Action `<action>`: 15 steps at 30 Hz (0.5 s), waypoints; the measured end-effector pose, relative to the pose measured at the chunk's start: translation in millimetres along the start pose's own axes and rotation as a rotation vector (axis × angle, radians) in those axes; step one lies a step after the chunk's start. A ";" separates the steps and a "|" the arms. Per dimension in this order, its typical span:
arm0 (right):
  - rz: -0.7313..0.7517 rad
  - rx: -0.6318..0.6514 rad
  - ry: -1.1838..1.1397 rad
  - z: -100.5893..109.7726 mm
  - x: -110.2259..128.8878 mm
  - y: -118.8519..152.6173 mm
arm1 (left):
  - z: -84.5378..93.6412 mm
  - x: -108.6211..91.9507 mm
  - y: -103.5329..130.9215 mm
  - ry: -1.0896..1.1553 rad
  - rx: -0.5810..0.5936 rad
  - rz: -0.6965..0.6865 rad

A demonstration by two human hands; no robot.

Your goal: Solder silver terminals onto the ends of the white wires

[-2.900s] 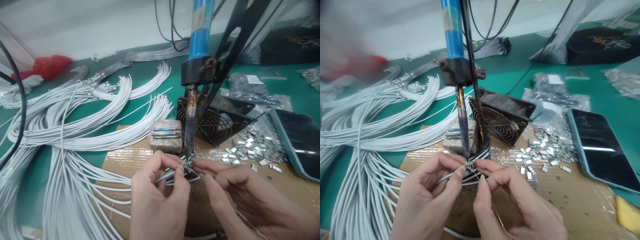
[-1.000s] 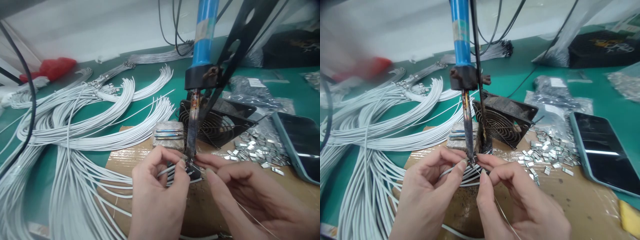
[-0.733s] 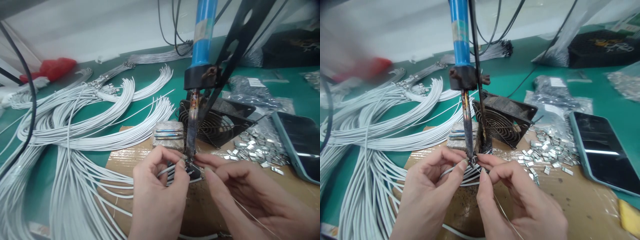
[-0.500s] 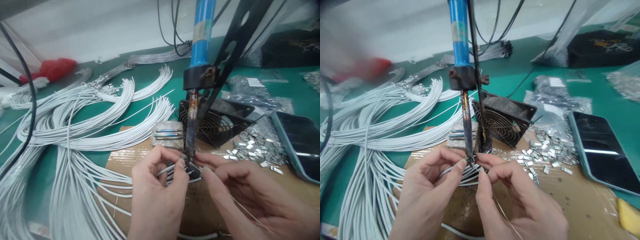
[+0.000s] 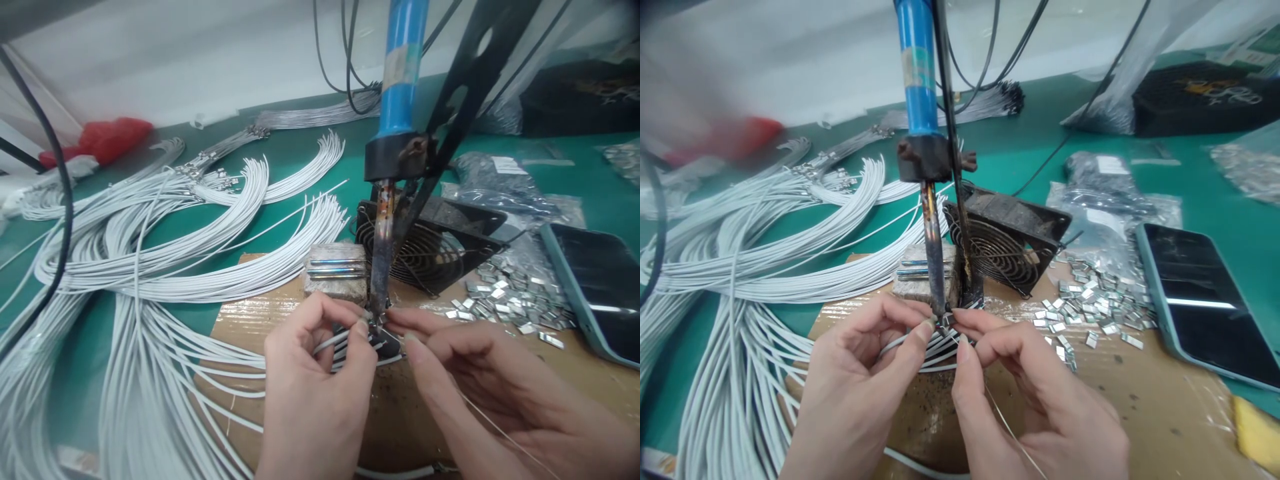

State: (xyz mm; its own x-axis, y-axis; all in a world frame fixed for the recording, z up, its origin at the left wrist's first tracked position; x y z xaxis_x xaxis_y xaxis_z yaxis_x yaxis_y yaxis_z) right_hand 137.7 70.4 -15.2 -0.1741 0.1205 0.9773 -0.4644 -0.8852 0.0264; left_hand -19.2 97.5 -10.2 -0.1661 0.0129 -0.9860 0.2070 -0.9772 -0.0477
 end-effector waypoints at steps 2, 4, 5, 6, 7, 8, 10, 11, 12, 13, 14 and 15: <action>0.004 0.000 0.005 0.8 -0.8 0.1 | 1.0 -0.5 0.2 -0.004 -0.004 -0.009; 0.013 -0.006 0.017 1.7 -1.5 0.3 | 1.6 -0.3 0.1 -0.007 -0.007 -0.015; 0.017 -0.008 0.023 2.0 -2.0 0.3 | 1.6 0.2 0.0 -0.008 -0.006 -0.016; 0.022 -0.009 0.030 2.2 -2.3 0.3 | 1.6 0.5 -0.2 -0.007 -0.007 -0.018; 0.029 -0.008 0.037 2.3 -2.5 0.2 | 1.6 1.0 -0.4 -0.005 -0.008 -0.019; 0.035 -0.004 0.043 2.2 -2.6 0.1 | 1.4 1.6 -0.4 -0.003 -0.007 -0.017; 0.048 0.006 0.047 2.1 -2.2 -0.2 | 1.2 2.2 -0.1 -0.001 -0.006 -0.017; 0.055 0.009 0.050 2.1 -1.7 -0.3 | 1.1 2.3 0.2 -0.003 -0.004 -0.017; 0.059 0.006 0.058 2.4 -1.3 -0.4 | 1.0 2.2 0.5 -0.005 -0.002 -0.018; 0.059 0.004 0.066 2.7 -0.9 -0.4 | 0.9 2.1 0.9 -0.009 -0.001 -0.018; 0.057 0.001 0.074 2.9 -0.5 -0.4 | 0.8 1.8 1.1 -0.014 -0.001 -0.019; 0.054 -0.004 0.081 3.1 -0.2 -0.4 | 0.8 1.7 1.2 -0.019 -0.002 -0.017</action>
State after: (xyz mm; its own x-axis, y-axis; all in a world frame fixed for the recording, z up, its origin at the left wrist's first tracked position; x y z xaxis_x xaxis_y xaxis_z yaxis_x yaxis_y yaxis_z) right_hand 140.7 69.4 -14.7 -0.2686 0.1092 0.9570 -0.4563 -0.8894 -0.0266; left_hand -20.0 96.1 -11.8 -0.1875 0.0257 -0.9819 0.2061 -0.9764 -0.0649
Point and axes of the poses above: each hand's wrist, its own y-axis away from the middle knuckle, its own z-axis out of the back of the hand, x = y × z, the point moved 6 cm from there along -y, towards the middle knuckle, and after that the axes turned 12 degrees about -z, right-handed, at the moved point
